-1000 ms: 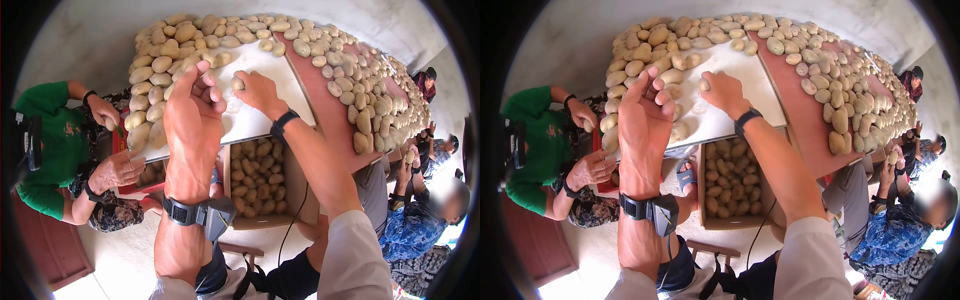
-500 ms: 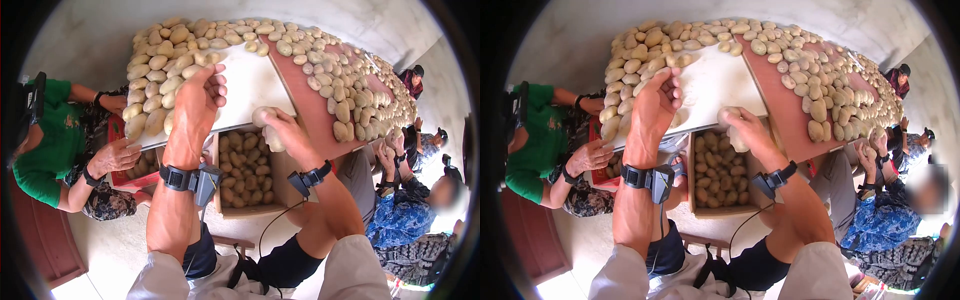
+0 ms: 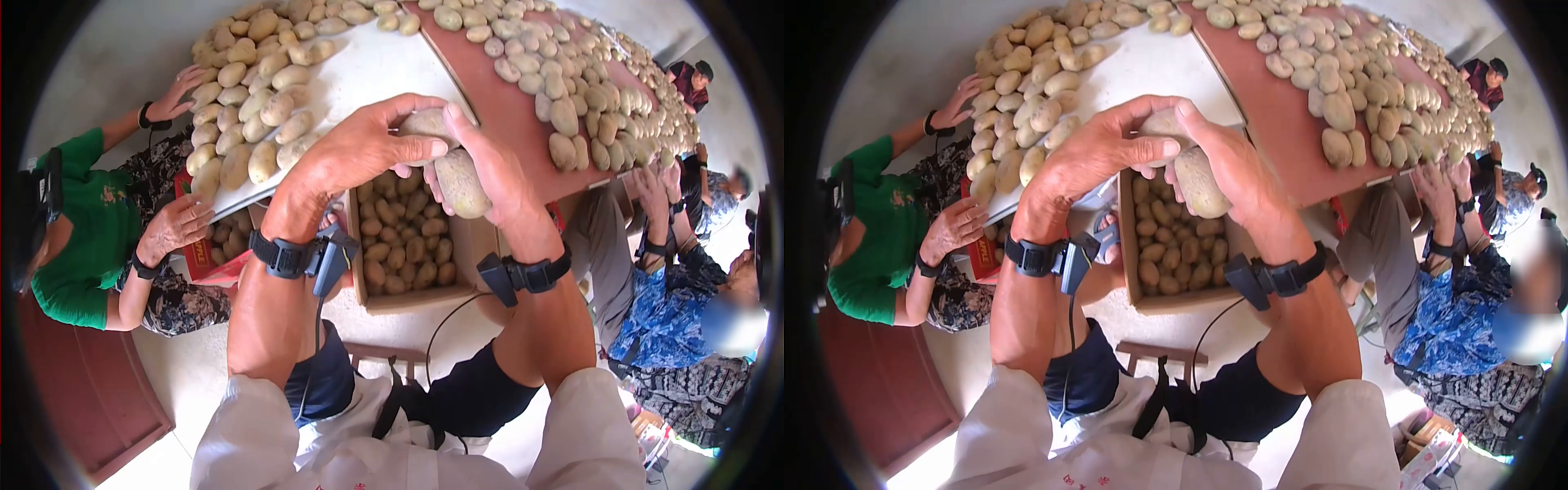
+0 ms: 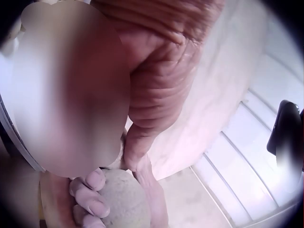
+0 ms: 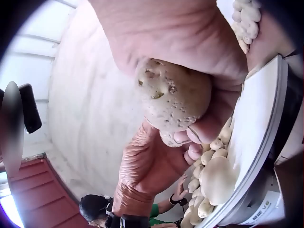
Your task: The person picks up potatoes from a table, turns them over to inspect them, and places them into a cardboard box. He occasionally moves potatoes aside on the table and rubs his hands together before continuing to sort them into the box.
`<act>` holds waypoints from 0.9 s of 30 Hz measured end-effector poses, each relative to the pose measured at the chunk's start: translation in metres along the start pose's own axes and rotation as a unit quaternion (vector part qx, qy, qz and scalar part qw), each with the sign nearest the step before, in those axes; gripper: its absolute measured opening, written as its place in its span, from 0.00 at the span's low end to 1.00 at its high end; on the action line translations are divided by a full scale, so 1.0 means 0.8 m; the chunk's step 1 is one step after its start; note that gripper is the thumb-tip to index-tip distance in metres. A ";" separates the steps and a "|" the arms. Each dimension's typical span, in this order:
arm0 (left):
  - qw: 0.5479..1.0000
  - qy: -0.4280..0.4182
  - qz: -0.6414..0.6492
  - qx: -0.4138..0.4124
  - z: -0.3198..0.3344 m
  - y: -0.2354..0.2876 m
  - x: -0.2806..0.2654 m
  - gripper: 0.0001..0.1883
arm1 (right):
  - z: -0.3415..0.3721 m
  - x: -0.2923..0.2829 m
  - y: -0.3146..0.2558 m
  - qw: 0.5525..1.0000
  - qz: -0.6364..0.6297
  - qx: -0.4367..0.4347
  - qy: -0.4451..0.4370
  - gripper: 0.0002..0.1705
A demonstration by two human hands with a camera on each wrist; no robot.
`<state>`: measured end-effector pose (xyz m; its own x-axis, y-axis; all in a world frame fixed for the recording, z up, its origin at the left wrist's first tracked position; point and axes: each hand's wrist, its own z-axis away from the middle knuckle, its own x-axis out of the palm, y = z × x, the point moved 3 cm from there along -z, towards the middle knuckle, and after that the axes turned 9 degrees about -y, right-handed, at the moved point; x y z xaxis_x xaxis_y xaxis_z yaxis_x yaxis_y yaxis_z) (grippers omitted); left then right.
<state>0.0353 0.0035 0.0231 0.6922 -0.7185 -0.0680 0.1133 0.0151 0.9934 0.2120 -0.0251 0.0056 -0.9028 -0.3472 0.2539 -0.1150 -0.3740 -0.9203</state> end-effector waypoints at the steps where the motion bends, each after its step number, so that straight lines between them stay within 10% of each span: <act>1: 1.000 -0.011 -0.006 -0.017 0.000 0.004 0.003 0.30 | 0.000 0.001 -0.001 1.000 0.022 -0.014 -0.011 0.35; 27: 0.970 0.217 0.107 0.022 0.004 0.007 -0.023 0.13 | 0.021 -0.021 0.029 0.960 0.277 0.046 -0.010 0.19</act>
<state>0.0207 0.0144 0.0301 0.9322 -0.3421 0.1182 -0.0904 0.0962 0.9912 0.2313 -0.0422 -0.0153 -0.8062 -0.5314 -0.2602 0.4183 -0.2008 -0.8858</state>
